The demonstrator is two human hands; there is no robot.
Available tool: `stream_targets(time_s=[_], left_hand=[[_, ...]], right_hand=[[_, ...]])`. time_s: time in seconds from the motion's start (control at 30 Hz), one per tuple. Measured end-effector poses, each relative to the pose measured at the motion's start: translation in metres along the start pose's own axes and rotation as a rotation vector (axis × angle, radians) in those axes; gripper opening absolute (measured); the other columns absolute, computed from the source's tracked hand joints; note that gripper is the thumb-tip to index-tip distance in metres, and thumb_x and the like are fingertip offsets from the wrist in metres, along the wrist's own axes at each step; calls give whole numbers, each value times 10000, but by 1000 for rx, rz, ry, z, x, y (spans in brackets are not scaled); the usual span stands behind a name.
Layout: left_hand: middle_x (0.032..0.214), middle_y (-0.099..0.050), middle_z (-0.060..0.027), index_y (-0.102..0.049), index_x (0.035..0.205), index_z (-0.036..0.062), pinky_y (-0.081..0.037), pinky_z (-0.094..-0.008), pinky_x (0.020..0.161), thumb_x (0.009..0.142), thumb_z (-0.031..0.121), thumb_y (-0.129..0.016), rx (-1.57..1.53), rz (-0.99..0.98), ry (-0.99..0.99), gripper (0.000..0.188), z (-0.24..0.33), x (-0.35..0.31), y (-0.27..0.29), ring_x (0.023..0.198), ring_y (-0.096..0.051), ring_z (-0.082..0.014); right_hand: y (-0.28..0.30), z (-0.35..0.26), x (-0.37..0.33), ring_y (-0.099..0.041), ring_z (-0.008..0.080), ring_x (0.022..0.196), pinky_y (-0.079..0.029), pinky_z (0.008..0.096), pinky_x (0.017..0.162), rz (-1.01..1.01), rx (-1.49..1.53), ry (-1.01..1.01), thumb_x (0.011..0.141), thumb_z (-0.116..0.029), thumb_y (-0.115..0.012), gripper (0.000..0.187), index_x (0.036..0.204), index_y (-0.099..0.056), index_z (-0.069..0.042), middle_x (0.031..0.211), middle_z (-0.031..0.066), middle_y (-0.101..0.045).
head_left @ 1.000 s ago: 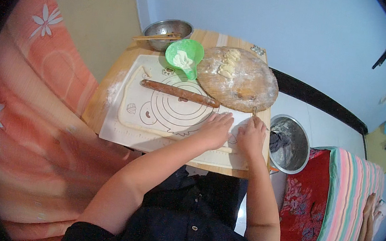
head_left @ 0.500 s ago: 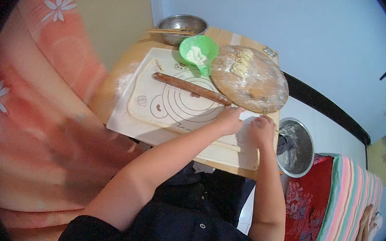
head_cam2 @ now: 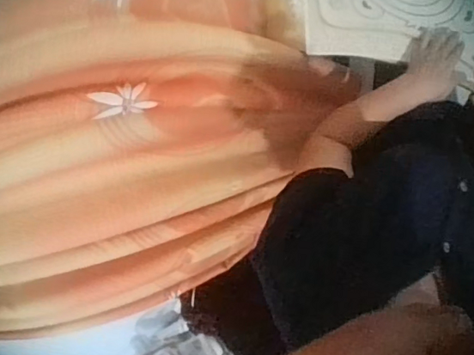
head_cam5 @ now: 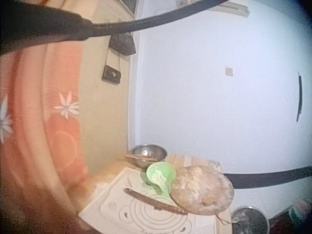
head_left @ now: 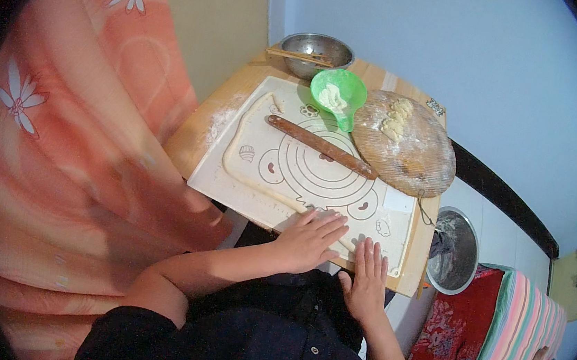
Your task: The person uses a plastic scraper to cut a long, rolled piece of dough into small, uniform pieces on a silicone mat. They then gather the cut pieces and transfer them to a wooden board. The person continues to cut the remaining dough and organizes the pieces on the board.
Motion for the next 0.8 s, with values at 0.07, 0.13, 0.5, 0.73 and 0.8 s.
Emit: stream_targets(time_s=[0.07, 0.13, 0.5, 0.73, 0.8], left_hand=[[1522, -323, -98, -387, 1428, 67, -186, -512, 1147, 957, 392, -472, 47, 54, -16, 578, -4, -3, 2, 1421, -268, -248], [1516, -335, -101, -403, 1420, 70, -184, -507, 1149, 954, 407, -472, 46, 82, 14, 579, -13, 13, 3, 1421, -269, -244], [1419, -445, -147, -396, 1404, 31, -293, -428, 1111, 979, 292, -485, -593, -135, 276, 506, -40, 64, 7, 1322, -406, -262], [1339, -503, -129, -389, 1362, -37, -367, -370, 1061, 953, 220, -551, -1760, -54, 612, 509, -55, 145, -55, 1287, -438, -250], [1341, -499, -141, -383, 1359, -38, -369, -379, 1060, 954, 204, -543, -1904, -4, 656, 498, -52, 154, -57, 1282, -442, -249]], right_hand=[[0, 3, 11, -236, 389, 1416, -180, 544, 1139, 17, -14, 4, 900, -328, -575, 712, 1461, -281, 0, 1525, 192, -277], [7, 13, 41, -269, 383, 1401, -180, 545, 1138, 109, -60, -15, 919, -336, -558, 643, 1438, -347, -20, 1492, 173, -353], [22, 165, 68, -560, 335, 1081, -445, 405, 927, 435, 431, -385, 930, -171, -549, 423, 1302, -497, 23, 1240, 202, -567], [8, 213, 112, -587, 191, 896, -494, 284, 758, 489, 1624, -688, 961, -164, -520, 283, 1171, -528, 26, 1031, 109, -590], [1, 225, 115, -571, 181, 829, -499, 290, 703, 547, 1743, -828, 976, -185, -483, 211, 1073, -523, -1, 960, 100, -573]])
Point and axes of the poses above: each hand's wrist, its own x-axis towards the middle knuckle, its own y-axis out of the back of the hand, z = x × y, the point moved 8 cm from there along x, towards the middle knuckle
